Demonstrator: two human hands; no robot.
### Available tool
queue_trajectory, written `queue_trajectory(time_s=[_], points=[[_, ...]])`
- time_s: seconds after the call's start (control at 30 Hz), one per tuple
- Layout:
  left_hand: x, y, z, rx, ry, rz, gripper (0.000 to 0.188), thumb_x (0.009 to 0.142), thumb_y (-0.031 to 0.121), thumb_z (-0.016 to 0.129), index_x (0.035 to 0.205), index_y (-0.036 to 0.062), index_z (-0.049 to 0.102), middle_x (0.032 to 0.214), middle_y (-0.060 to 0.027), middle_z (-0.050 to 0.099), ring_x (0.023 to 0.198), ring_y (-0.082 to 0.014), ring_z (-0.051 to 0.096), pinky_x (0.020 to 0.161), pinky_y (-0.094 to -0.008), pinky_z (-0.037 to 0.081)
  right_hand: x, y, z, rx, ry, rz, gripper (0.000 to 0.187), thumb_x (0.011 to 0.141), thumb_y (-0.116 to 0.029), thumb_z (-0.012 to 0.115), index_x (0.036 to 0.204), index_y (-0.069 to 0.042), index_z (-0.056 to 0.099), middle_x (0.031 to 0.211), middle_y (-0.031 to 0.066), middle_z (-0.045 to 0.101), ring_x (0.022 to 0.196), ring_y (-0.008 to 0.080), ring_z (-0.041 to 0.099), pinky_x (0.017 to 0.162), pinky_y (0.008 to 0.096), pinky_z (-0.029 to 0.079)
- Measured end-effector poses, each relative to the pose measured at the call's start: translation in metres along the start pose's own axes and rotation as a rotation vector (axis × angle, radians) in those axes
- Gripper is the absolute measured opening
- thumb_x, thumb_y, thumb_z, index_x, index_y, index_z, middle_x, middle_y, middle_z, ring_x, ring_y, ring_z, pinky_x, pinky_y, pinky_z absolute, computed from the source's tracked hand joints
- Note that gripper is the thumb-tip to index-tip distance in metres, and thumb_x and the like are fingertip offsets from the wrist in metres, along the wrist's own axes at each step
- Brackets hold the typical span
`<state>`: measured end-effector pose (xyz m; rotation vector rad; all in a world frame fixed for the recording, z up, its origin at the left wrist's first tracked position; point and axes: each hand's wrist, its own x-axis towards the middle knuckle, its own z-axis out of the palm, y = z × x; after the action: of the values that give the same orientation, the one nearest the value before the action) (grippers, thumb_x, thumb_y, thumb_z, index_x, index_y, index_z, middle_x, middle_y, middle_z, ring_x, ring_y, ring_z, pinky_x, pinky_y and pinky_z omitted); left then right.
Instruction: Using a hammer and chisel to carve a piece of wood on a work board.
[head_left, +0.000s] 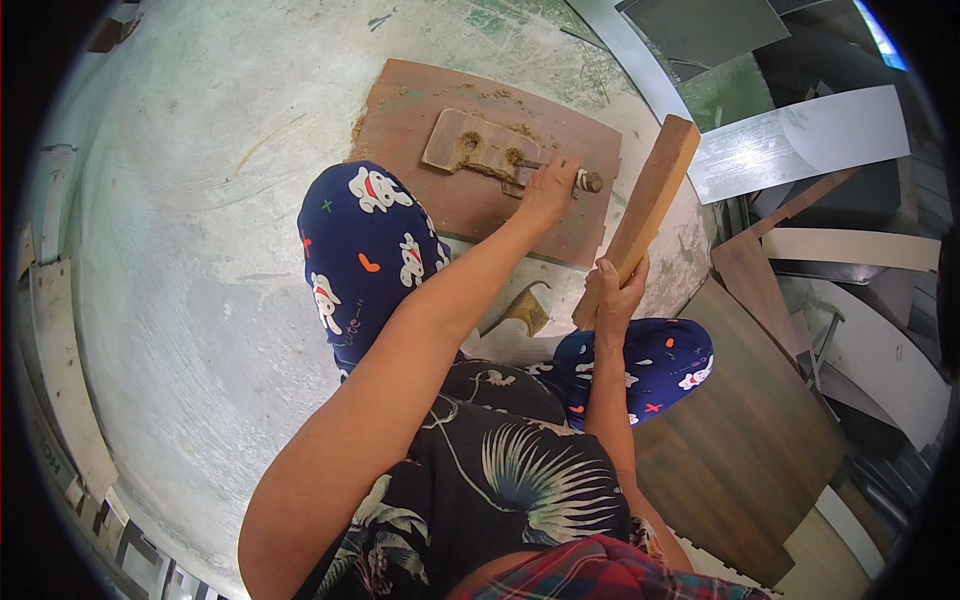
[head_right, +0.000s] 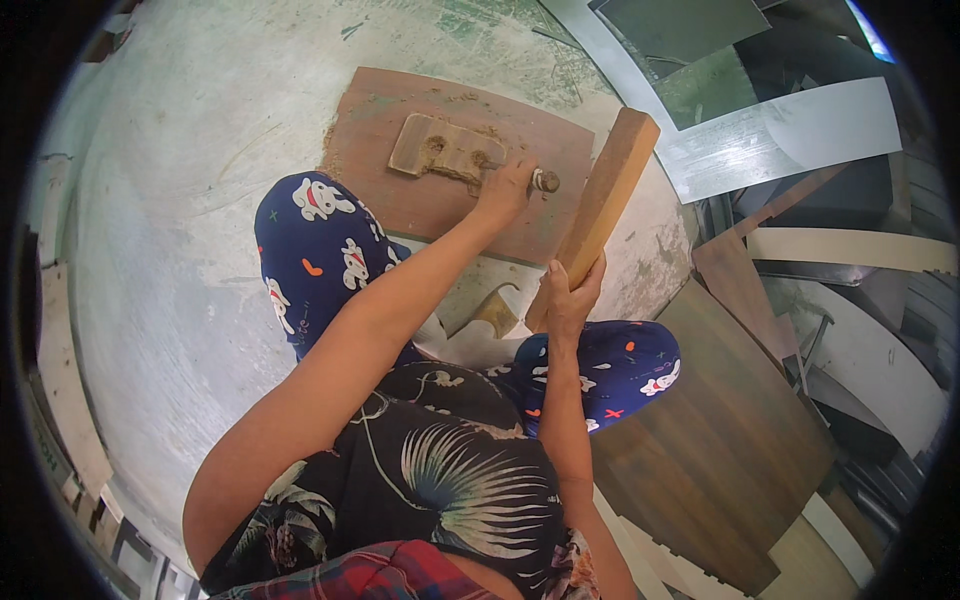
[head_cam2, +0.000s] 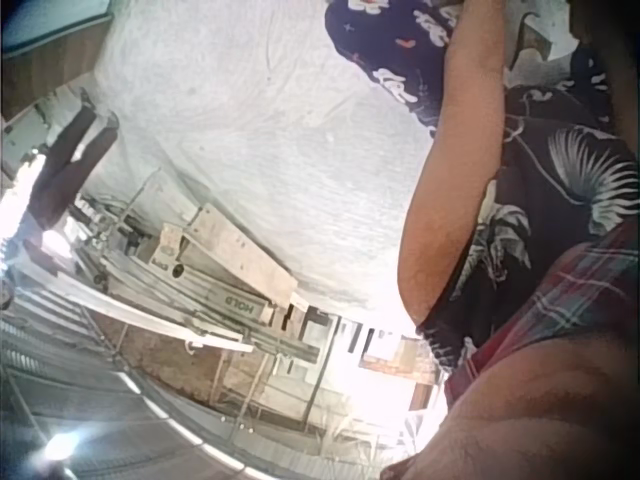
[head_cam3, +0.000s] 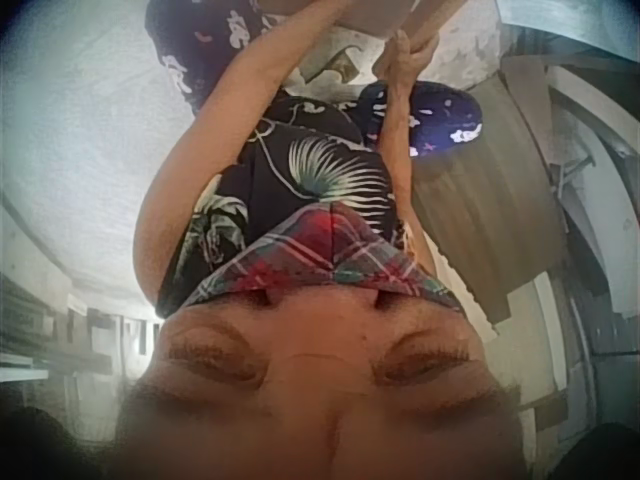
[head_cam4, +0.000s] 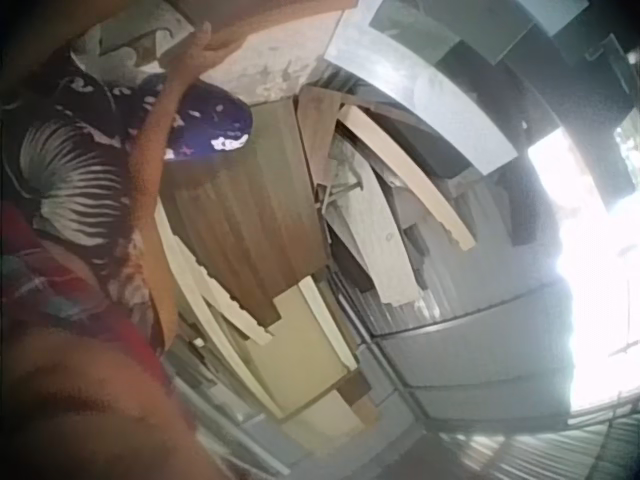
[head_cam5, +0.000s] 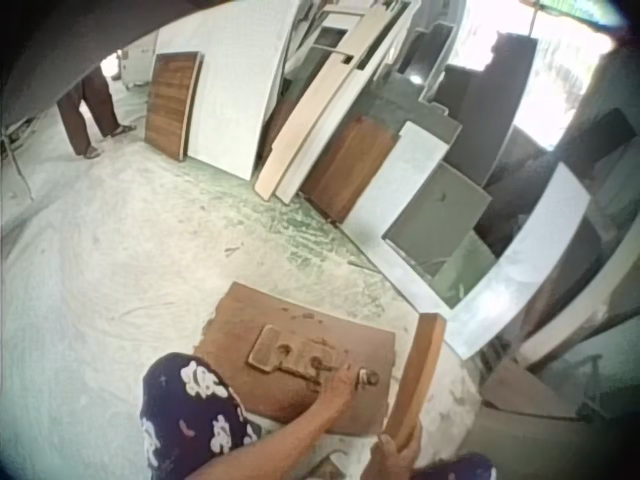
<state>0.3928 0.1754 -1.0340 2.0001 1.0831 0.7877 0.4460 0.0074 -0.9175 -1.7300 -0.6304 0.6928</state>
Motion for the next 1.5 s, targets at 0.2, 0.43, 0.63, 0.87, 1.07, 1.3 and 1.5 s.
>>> queue_trajectory(time_s=[0.2, 0.43, 0.63, 0.87, 1.07, 1.3, 1.5], points=[[-0.004, 0.000, 0.000, 0.098, -0.007, -0.038, 0.027, 0.083, 0.006, 0.059, 0.109, 0.0100, 0.053, 0.103, -0.0173, 0.058, 0.090, -0.0424, 0.062, 0.071, -0.0541, 0.048, 0.003, -0.002, -0.001, 0.045, -0.016, 0.017, 0.061, 0.084, -0.012, 0.067, 0.137, -0.001, 0.038, 0.095, 0.0101, 0.058, 0.068, 0.0155, 0.059, 0.060, 0.0286, 0.052], [0.000, -0.003, -0.008, 0.075, -0.038, -0.070, 0.025, 0.086, 0.007, 0.056, 0.110, 0.0081, 0.049, 0.104, -0.0209, 0.052, 0.087, -0.0440, 0.063, 0.072, -0.0524, 0.053, 0.006, -0.002, 0.000, 0.110, -0.035, 0.032, 0.059, 0.084, -0.011, 0.066, 0.136, -0.001, 0.038, 0.091, 0.0094, 0.057, 0.066, 0.0152, 0.058, 0.060, 0.0280, 0.051], [0.000, -0.003, -0.013, 0.104, -0.004, -0.090, 0.025, 0.080, 0.008, 0.065, 0.102, 0.0077, 0.054, 0.105, -0.0221, 0.051, 0.082, -0.0436, 0.064, 0.070, -0.0518, 0.052, 0.007, -0.004, 0.005, 0.090, -0.038, 0.024, 0.054, 0.085, -0.010, 0.064, 0.133, 0.000, 0.039, 0.089, 0.0091, 0.058, 0.065, 0.0150, 0.058, 0.059, 0.0284, 0.050], [0.011, 0.009, -0.021, -0.030, 0.141, 0.009, 0.021, 0.080, 0.010, 0.066, 0.099, 0.0094, 0.056, 0.102, -0.0140, 0.060, 0.081, -0.0409, 0.065, 0.068, -0.0490, 0.052, 0.007, -0.005, 0.007, 0.075, -0.051, 0.002, 0.053, 0.085, -0.010, 0.064, 0.131, 0.000, 0.039, 0.088, 0.0091, 0.058, 0.064, 0.0152, 0.059, 0.059, 0.0286, 0.050], [0.014, -0.001, -0.018, -0.010, 0.225, -0.056, 0.024, 0.080, 0.009, 0.066, 0.102, 0.0090, 0.055, 0.101, -0.0148, 0.060, 0.081, -0.0414, 0.064, 0.069, -0.0494, 0.052, 0.006, -0.008, 0.011, 0.116, -0.061, 0.010, 0.053, 0.085, -0.011, 0.065, 0.130, 0.000, 0.040, 0.088, 0.0093, 0.058, 0.063, 0.0159, 0.059, 0.057, 0.0287, 0.051], [0.018, 0.001, -0.019, -0.023, 0.207, -0.133, 0.029, 0.081, 0.004, 0.064, 0.107, 0.0089, 0.052, 0.105, -0.0196, 0.056, 0.083, -0.0447, 0.063, 0.071, -0.0509, 0.052, 0.004, -0.009, 0.013, 0.090, -0.052, 0.014, 0.055, 0.085, -0.012, 0.066, 0.132, -0.001, 0.039, 0.088, 0.0085, 0.057, 0.063, 0.0142, 0.058, 0.058, 0.0278, 0.051], [0.018, -0.003, -0.018, -0.098, 0.251, -0.096, 0.032, 0.082, 0.002, 0.062, 0.110, 0.0101, 0.049, 0.106, -0.0212, 0.055, 0.085, -0.0470, 0.061, 0.073, -0.0529, 0.051, 0.001, 0.000, 0.005, -0.049, -0.058, -0.102, 0.065, 0.082, -0.009, 0.067, 0.138, 0.000, 0.036, 0.106, 0.0118, 0.056, 0.090, 0.0196, 0.060, 0.081, 0.0323, 0.050]])
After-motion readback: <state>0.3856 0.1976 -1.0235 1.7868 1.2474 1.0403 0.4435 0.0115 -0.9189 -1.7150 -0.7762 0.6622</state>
